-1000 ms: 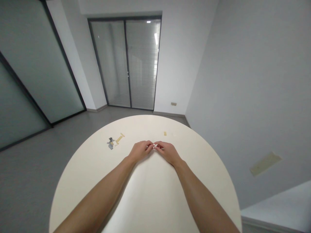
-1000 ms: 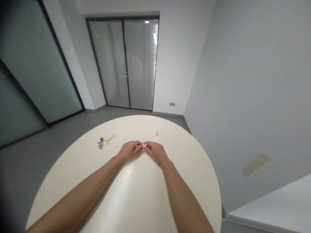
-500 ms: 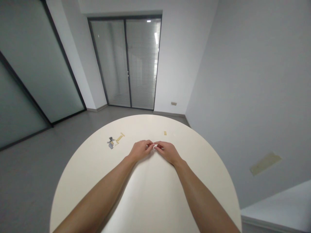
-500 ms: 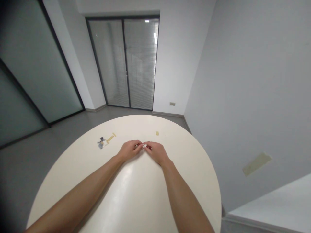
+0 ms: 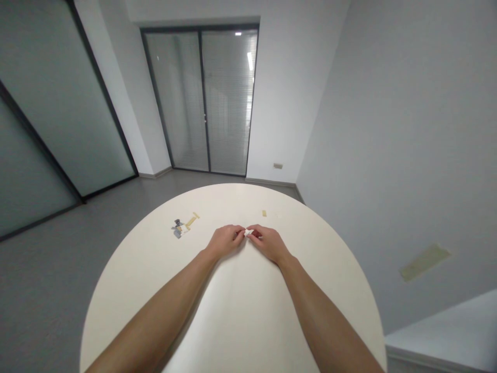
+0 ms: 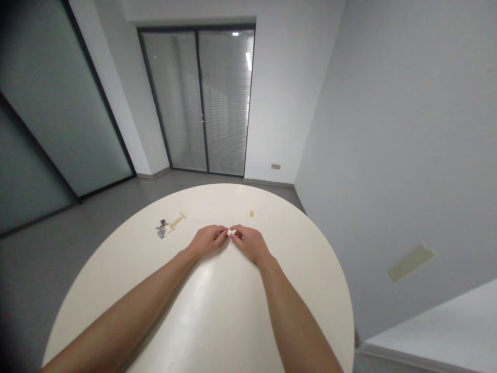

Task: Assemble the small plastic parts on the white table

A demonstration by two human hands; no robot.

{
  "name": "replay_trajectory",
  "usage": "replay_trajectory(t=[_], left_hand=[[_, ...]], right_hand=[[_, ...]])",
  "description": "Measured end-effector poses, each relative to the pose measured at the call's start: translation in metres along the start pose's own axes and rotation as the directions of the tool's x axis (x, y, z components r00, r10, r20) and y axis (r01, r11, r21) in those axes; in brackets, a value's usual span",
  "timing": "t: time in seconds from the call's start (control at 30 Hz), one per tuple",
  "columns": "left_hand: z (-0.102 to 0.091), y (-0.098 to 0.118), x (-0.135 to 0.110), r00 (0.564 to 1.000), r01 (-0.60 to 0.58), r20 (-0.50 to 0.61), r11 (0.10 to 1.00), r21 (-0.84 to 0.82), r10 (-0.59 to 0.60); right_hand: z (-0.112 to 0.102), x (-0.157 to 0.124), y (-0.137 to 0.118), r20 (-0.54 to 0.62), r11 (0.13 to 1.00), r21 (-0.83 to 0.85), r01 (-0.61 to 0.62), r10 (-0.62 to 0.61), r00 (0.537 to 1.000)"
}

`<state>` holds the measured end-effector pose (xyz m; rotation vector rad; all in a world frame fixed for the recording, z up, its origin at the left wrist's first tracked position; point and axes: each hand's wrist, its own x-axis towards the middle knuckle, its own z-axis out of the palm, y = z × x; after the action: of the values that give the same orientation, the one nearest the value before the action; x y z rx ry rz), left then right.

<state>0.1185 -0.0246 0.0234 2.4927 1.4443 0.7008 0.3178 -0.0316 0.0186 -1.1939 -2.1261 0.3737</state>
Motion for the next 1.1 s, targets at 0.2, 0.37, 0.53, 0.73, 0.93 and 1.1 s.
replay_trajectory(t=[0.2,0.37,0.53,0.73,0.93,1.1], left_hand=[[0.0004,-0.0007,-0.0002,1.0,-0.005,-0.004,1.0,0.004,0.005],[-0.001,0.0008,-0.0015,1.0,-0.011,-0.006,1.0,-0.015,0.011],[0.0,0.0001,-0.0014,1.0,-0.024,-0.013,1.0,-0.009,0.024],[0.0024,-0.001,-0.0001,0.999,-0.032,-0.002,0.999,-0.006,0.032],[0.0059,-0.0037,0.0,0.999,-0.034,-0.012,0.999,-0.015,0.034],[0.0061,-0.0045,-0.0002,0.999,-0.036,-0.017,0.999,-0.022,0.036]], right_hand=[[0.0003,0.0004,-0.0005,-0.007,1.0,-0.021,-0.004,0.003,1.0],[0.0015,0.0001,0.0002,-0.008,1.0,-0.011,-0.008,0.008,1.0],[0.0026,0.0001,0.0011,-0.012,1.0,-0.002,-0.003,0.003,1.0],[0.0042,0.0008,0.003,-0.019,1.0,0.003,-0.001,0.001,1.0],[0.0031,-0.0002,0.0012,-0.022,1.0,0.01,0.001,-0.001,1.0],[0.0036,-0.0003,0.0017,-0.023,1.0,0.007,0.001,-0.001,1.0]])
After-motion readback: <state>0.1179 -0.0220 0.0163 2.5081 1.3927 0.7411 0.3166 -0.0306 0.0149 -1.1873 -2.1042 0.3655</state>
